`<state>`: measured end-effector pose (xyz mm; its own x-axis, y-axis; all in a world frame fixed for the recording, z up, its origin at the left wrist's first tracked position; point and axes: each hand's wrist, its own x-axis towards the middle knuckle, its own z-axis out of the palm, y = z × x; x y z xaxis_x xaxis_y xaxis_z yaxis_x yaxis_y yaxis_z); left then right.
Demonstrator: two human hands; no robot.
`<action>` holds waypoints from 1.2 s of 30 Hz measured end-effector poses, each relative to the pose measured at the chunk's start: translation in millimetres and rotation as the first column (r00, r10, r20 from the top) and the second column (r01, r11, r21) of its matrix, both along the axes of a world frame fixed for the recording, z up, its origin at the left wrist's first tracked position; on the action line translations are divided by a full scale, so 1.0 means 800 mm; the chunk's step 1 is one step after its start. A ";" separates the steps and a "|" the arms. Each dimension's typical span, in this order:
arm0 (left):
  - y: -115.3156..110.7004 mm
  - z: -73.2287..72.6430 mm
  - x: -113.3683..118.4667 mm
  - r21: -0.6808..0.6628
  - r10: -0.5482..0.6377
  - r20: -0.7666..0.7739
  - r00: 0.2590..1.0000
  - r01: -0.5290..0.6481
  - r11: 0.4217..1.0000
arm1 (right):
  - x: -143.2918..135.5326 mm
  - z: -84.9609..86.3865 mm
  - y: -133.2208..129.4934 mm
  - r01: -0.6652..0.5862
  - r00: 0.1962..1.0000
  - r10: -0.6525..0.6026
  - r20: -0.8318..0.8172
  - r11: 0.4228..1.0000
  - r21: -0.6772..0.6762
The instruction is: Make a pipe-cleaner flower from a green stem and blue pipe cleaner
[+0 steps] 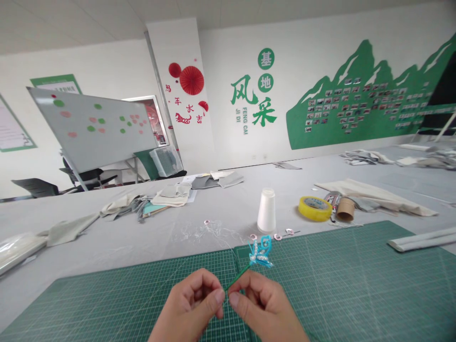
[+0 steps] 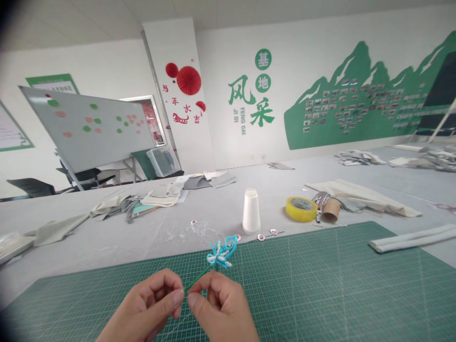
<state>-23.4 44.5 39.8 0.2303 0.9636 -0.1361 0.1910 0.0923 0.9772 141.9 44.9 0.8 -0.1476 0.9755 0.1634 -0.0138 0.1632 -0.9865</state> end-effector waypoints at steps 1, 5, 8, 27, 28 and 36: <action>0.000 0.002 -0.001 -0.007 -0.012 -0.012 1.000 0.012 1.000 | 0.000 0.000 0.000 -0.009 1.000 0.009 -0.007 1.000 0.008; 0.001 0.006 -0.003 -0.031 -0.028 -0.020 0.999 0.027 0.999 | 0.002 0.001 0.000 -0.021 0.999 0.021 -0.026 0.999 0.032; 0.000 0.007 -0.001 -0.032 -0.026 -0.002 1.000 0.026 0.999 | 0.003 0.002 0.001 -0.038 0.999 0.038 -0.010 0.999 0.026; -0.009 0.025 -0.023 -0.222 -0.402 -0.086 0.911 0.376 0.900 | 0.031 0.014 0.014 -0.382 0.915 0.388 0.114 0.921 -0.072; -0.011 0.027 -0.022 -0.242 -0.411 -0.156 0.898 0.369 0.897 | 0.032 0.017 0.013 -0.368 0.916 0.374 0.147 0.928 -0.065; -0.013 0.030 -0.012 -0.089 -0.324 -0.705 0.631 0.375 0.923 | 0.028 0.039 0.005 -0.245 0.821 0.211 0.531 0.969 -0.005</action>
